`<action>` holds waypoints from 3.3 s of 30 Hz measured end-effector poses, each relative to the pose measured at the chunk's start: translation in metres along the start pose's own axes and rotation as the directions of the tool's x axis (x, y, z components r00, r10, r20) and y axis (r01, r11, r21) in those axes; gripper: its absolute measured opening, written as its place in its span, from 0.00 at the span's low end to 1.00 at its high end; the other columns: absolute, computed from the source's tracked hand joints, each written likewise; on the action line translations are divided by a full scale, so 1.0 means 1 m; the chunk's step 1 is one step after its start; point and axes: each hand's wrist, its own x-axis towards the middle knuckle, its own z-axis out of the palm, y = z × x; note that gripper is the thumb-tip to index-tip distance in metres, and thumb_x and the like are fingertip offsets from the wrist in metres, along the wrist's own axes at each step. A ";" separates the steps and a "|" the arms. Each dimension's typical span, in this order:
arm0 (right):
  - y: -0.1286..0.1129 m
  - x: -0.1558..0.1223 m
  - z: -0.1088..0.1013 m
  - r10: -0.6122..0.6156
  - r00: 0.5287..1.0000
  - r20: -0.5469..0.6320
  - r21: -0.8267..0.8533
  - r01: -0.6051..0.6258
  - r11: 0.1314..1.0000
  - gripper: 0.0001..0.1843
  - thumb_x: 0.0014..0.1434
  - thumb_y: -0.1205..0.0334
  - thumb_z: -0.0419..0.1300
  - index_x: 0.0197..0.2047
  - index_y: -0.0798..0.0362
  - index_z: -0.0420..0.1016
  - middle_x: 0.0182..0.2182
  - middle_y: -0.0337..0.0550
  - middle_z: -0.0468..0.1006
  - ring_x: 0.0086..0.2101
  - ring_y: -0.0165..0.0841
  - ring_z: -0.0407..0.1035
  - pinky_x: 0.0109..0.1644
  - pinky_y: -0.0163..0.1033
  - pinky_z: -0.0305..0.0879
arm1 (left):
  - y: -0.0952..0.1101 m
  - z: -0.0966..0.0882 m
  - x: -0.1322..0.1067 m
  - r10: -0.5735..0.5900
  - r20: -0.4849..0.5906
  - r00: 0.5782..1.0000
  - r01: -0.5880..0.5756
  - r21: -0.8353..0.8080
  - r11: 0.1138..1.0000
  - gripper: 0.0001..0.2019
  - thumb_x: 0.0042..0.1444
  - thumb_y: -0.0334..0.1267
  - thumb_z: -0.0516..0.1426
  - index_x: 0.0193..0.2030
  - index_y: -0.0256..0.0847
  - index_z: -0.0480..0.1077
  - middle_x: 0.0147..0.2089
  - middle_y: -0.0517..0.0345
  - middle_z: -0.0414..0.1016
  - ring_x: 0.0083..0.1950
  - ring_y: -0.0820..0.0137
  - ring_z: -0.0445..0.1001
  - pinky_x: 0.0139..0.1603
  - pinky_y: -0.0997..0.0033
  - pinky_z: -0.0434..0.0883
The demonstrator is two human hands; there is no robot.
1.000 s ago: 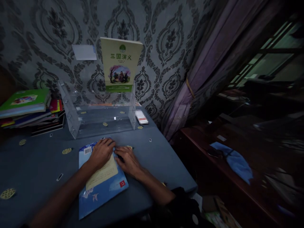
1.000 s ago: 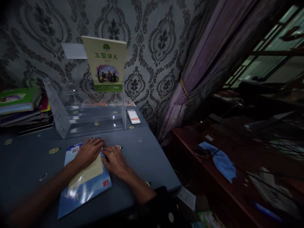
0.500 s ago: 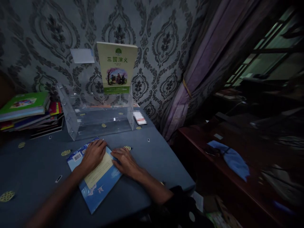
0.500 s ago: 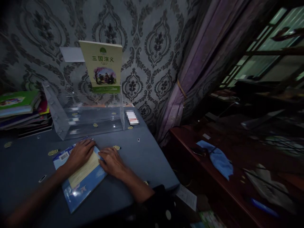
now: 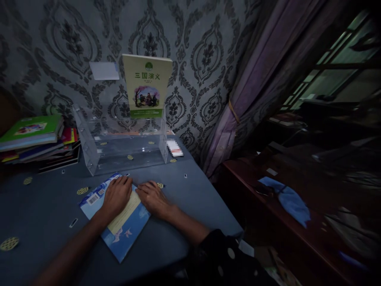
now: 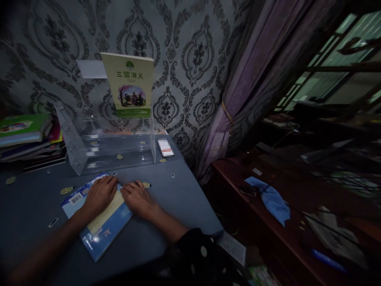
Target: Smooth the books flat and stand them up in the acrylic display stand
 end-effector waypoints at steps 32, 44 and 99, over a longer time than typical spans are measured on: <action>-0.013 -0.030 0.000 0.136 0.988 -0.068 0.038 -0.134 0.990 0.15 0.67 0.64 0.59 0.56 0.54 0.70 0.53 0.50 0.79 0.53 0.39 0.71 0.62 0.52 0.61 | 0.006 -0.005 -0.013 0.262 -0.012 0.965 -0.253 -0.307 0.918 0.15 0.66 0.29 0.47 0.53 0.43 0.70 0.47 0.52 0.75 0.49 0.62 0.72 0.55 0.57 0.67; -0.014 -0.035 -0.006 0.138 0.988 -0.069 0.055 -0.135 0.989 0.14 0.67 0.64 0.58 0.56 0.55 0.71 0.53 0.51 0.79 0.54 0.40 0.71 0.63 0.52 0.61 | 0.006 -0.008 -0.015 0.289 -0.031 0.957 -0.282 -0.340 0.897 0.15 0.68 0.30 0.48 0.55 0.41 0.71 0.50 0.50 0.76 0.51 0.61 0.73 0.54 0.58 0.68; 0.005 -0.051 -0.034 0.079 0.994 0.075 0.292 -0.097 0.951 0.16 0.67 0.63 0.55 0.57 0.52 0.69 0.51 0.49 0.76 0.49 0.41 0.67 0.57 0.49 0.68 | 0.010 -0.010 -0.015 0.328 0.033 0.944 -0.280 -0.446 0.850 0.21 0.70 0.36 0.48 0.68 0.53 0.62 0.58 0.55 0.75 0.56 0.63 0.73 0.60 0.57 0.68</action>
